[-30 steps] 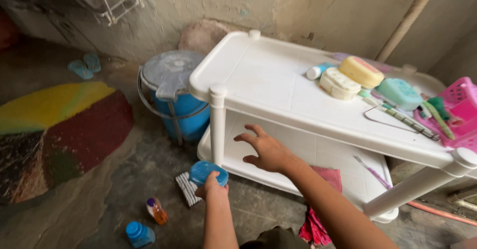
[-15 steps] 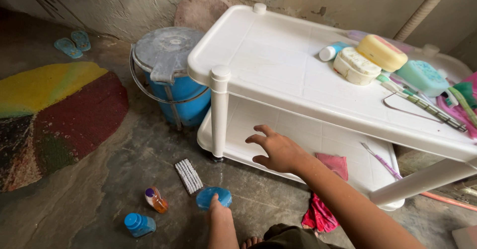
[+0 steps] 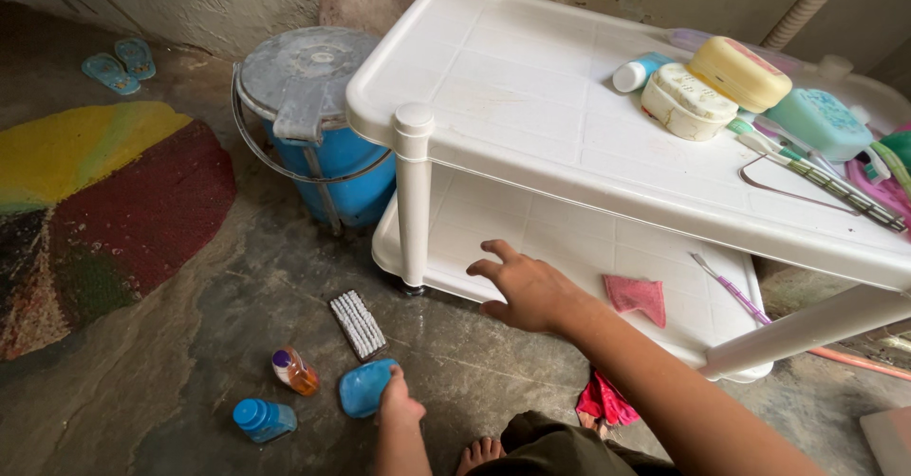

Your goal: The person moves various cleaning and hygiene items from a floor area onto a small white plastic shelving unit, and then wipes the top shelf with a hand using water.

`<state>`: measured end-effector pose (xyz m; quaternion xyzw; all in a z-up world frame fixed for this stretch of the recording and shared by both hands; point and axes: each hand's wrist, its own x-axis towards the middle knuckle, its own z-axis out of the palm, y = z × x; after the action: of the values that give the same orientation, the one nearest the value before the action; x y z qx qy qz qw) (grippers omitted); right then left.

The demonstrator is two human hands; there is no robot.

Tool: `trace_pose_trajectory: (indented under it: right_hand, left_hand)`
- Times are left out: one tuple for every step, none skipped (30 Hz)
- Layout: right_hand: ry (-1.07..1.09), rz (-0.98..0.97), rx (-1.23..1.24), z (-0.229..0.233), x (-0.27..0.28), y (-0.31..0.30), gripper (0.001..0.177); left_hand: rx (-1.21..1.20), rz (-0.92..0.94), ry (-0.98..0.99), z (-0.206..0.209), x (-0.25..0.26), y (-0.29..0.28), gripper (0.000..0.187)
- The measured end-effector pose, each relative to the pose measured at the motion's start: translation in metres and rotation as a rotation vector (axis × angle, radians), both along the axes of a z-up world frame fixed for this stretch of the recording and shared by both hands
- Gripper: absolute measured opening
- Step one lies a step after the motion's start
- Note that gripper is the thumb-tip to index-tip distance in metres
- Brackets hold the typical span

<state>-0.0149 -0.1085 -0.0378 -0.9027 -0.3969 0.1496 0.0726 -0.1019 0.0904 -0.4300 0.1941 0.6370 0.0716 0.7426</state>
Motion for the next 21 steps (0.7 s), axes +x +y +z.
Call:
trace_pose_trajectory:
  right_hand:
    - [-0.003,0.000,-0.004,0.001,-0.001,0.002,0.057]
    - [-0.002,0.002,0.011,0.003,-0.002,0.003,0.057]
    - [-0.007,0.002,0.028,0.005,-0.001,0.004,0.057]
    - [-0.012,0.003,0.045,0.008,0.001,0.004,0.056]
    - [-0.045,-0.006,0.115,0.011,0.002,0.002,0.054]
    - [-0.078,-0.015,0.184,0.014,0.002,0.000,0.051]
    - [-0.114,-0.023,0.253,0.017,0.006,-0.004,0.049]
    - [-0.176,-0.034,0.343,0.021,0.011,-0.009,0.047]
    - [-0.237,-0.043,0.432,0.024,0.016,-0.016,0.045]
    - [-0.298,-0.051,0.521,0.028,0.020,-0.023,0.043]
    - [-0.314,-0.135,0.563,0.033,0.025,-0.031,0.041]
    - [-0.328,-0.219,0.606,0.038,0.031,-0.039,0.038]
    - [-0.338,-0.304,0.649,0.042,0.036,-0.049,0.035]
    - [-0.416,-0.354,0.710,0.045,0.042,-0.058,0.035]
    - [-0.491,-0.405,0.771,0.046,0.048,-0.065,0.036]
    - [-0.566,-0.456,0.832,0.046,0.054,-0.072,0.036]
    - [-0.605,-0.518,0.838,0.044,0.059,-0.081,0.038]
    - [-0.645,-0.579,0.843,0.040,0.063,-0.090,0.040]
    - [-0.688,-0.640,0.850,0.036,0.070,-0.099,0.041]
    - [-0.711,-0.678,0.843,0.030,0.076,-0.108,0.045]
    - [-0.734,-0.721,0.834,0.023,0.081,-0.116,0.048]
  left_hand:
    - [-0.027,-0.064,-0.038,0.003,0.005,-0.003,0.077]
    - [-0.041,-0.098,-0.085,0.007,0.014,-0.006,0.075]
    - [-0.030,-0.099,-0.157,0.014,0.030,-0.009,0.074]
    - [0.021,-0.032,-0.265,0.027,0.053,-0.009,0.068]
    - [0.027,-0.027,-0.371,0.041,0.072,-0.013,0.066]
    - [0.055,-0.010,-0.503,0.064,0.096,-0.013,0.064]
    - [0.074,0.001,-0.651,0.094,0.121,-0.015,0.063]
    - [0.092,0.012,-0.799,0.143,0.138,-0.018,0.062]
    - [0.102,0.024,-0.916,0.198,0.148,-0.025,0.061]
    - [0.103,0.038,-0.927,0.256,0.152,-0.033,0.060]
    - [0.106,0.074,-0.831,0.314,0.153,-0.043,0.065]
    - [0.109,0.110,-0.735,0.369,0.153,-0.055,0.072]
    - [0.106,0.142,-0.775,0.417,0.150,-0.070,0.078]
    - [0.102,0.173,-0.816,0.457,0.147,-0.084,0.085]
    - [0.030,0.170,-0.814,0.491,0.146,-0.099,0.089]
    - [-0.042,0.165,-0.812,0.516,0.147,-0.116,0.093]
    - [0.020,0.080,-0.749,0.532,0.148,-0.135,0.099]
    - [0.082,-0.003,-0.686,0.540,0.151,-0.153,0.105]
    - [0.178,-0.063,-0.683,0.540,0.152,-0.170,0.104]
    - [0.275,-0.123,-0.680,0.532,0.151,-0.187,0.103]
    - [0.372,-0.186,-0.676,0.519,0.151,-0.200,0.103]
